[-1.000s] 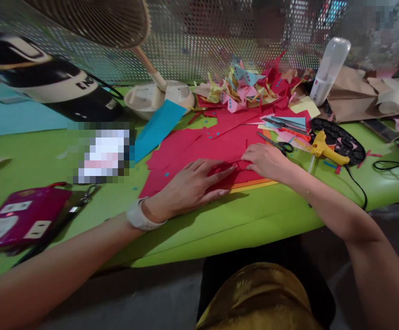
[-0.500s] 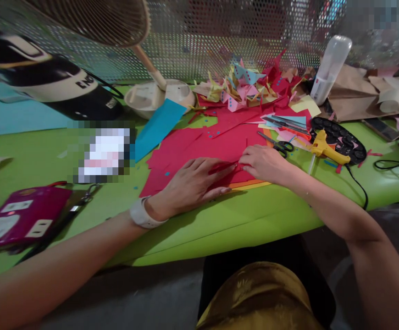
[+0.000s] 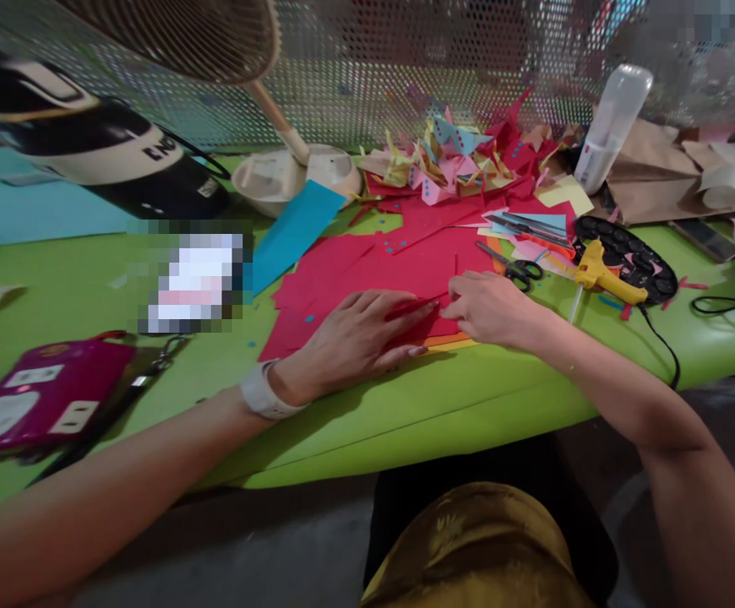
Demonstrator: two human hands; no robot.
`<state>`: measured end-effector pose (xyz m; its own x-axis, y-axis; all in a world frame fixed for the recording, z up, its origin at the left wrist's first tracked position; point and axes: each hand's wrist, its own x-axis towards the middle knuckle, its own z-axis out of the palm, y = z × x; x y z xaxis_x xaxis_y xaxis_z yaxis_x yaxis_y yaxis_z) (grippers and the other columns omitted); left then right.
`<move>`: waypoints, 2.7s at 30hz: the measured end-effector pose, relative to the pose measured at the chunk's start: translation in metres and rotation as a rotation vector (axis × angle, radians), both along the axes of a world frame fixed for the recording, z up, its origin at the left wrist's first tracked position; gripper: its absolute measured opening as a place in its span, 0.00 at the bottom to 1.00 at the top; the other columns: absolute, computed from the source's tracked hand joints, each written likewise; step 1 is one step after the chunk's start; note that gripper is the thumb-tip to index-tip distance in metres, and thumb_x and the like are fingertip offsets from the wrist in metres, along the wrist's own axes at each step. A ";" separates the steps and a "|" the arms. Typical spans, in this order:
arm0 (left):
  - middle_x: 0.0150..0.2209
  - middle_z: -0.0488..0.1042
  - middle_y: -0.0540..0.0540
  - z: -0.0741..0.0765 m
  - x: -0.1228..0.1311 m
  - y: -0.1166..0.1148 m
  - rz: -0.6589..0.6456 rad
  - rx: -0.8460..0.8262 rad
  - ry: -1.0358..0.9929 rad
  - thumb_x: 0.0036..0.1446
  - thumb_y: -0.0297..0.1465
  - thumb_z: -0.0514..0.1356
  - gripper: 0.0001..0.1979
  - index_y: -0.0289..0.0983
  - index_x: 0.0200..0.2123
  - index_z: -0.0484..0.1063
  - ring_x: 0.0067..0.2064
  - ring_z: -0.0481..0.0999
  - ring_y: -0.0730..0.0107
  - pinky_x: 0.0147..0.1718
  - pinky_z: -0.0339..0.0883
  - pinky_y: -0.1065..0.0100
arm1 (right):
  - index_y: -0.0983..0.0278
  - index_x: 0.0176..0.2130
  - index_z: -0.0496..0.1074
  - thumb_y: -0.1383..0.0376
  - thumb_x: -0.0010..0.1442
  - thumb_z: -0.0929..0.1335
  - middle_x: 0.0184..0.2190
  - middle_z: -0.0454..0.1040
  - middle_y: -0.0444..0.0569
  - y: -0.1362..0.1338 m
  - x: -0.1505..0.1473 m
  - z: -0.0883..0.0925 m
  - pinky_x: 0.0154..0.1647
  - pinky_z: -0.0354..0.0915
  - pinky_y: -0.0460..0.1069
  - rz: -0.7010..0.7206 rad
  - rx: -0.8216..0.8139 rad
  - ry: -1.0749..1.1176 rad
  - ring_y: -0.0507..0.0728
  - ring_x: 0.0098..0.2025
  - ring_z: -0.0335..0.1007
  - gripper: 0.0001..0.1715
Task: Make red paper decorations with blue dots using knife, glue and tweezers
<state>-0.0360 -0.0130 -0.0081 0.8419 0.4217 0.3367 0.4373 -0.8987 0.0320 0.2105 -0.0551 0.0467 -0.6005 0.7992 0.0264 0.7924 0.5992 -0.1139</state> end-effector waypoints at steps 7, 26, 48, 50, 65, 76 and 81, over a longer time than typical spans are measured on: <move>0.53 0.76 0.35 0.007 -0.001 -0.007 -0.099 0.073 0.013 0.70 0.51 0.43 0.32 0.35 0.57 0.74 0.51 0.74 0.51 0.51 0.67 0.54 | 0.59 0.45 0.82 0.70 0.63 0.65 0.43 0.77 0.53 0.000 -0.001 -0.001 0.46 0.65 0.53 -0.023 -0.033 0.009 0.60 0.45 0.71 0.18; 0.53 0.75 0.35 0.008 0.000 -0.007 -0.058 -0.015 0.051 0.70 0.53 0.41 0.35 0.37 0.61 0.71 0.52 0.73 0.50 0.50 0.66 0.54 | 0.65 0.45 0.78 0.69 0.65 0.63 0.43 0.77 0.54 0.004 -0.006 -0.010 0.41 0.62 0.49 -0.222 0.015 0.153 0.57 0.44 0.72 0.14; 0.55 0.73 0.33 0.005 0.000 0.000 -0.101 -0.039 0.070 0.70 0.51 0.41 0.34 0.34 0.59 0.73 0.54 0.72 0.48 0.53 0.66 0.51 | 0.64 0.39 0.75 0.63 0.57 0.73 0.33 0.78 0.46 0.025 -0.008 -0.018 0.33 0.59 0.46 -0.472 -0.367 0.342 0.52 0.33 0.71 0.09; 0.55 0.72 0.34 0.006 0.001 0.001 -0.099 -0.042 0.096 0.71 0.51 0.42 0.33 0.35 0.59 0.73 0.55 0.72 0.48 0.54 0.66 0.51 | 0.64 0.39 0.75 0.63 0.57 0.73 0.33 0.78 0.46 0.027 -0.008 -0.018 0.33 0.59 0.46 -0.467 -0.375 0.343 0.52 0.33 0.71 0.09; 0.56 0.74 0.34 0.020 -0.009 0.008 -0.190 -0.052 0.181 0.71 0.49 0.45 0.29 0.37 0.57 0.74 0.53 0.75 0.52 0.52 0.67 0.54 | 0.66 0.36 0.76 0.68 0.56 0.74 0.30 0.77 0.46 0.030 -0.005 -0.019 0.34 0.60 0.45 -0.432 -0.429 0.427 0.51 0.32 0.71 0.05; 0.19 0.74 0.45 0.051 0.042 0.014 0.324 -1.200 0.033 0.55 0.57 0.61 0.30 0.36 0.19 0.69 0.21 0.72 0.70 0.24 0.64 0.70 | 0.65 0.36 0.76 0.70 0.55 0.72 0.29 0.77 0.45 0.033 0.000 -0.023 0.34 0.61 0.46 -0.416 -0.392 0.413 0.52 0.31 0.71 0.05; 0.16 0.72 0.45 0.043 0.053 0.026 0.422 -1.336 0.022 0.50 0.56 0.67 0.29 0.35 0.17 0.71 0.21 0.72 0.70 0.24 0.63 0.70 | 0.65 0.36 0.75 0.68 0.55 0.72 0.28 0.76 0.44 0.035 0.003 -0.027 0.32 0.60 0.46 -0.403 -0.405 0.429 0.51 0.31 0.70 0.06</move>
<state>0.0175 0.0130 0.0349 0.5728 0.6284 -0.5264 0.6748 0.0031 0.7380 0.2134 -0.0197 0.0197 -0.2595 0.9537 -0.1522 0.7790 0.1135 -0.6166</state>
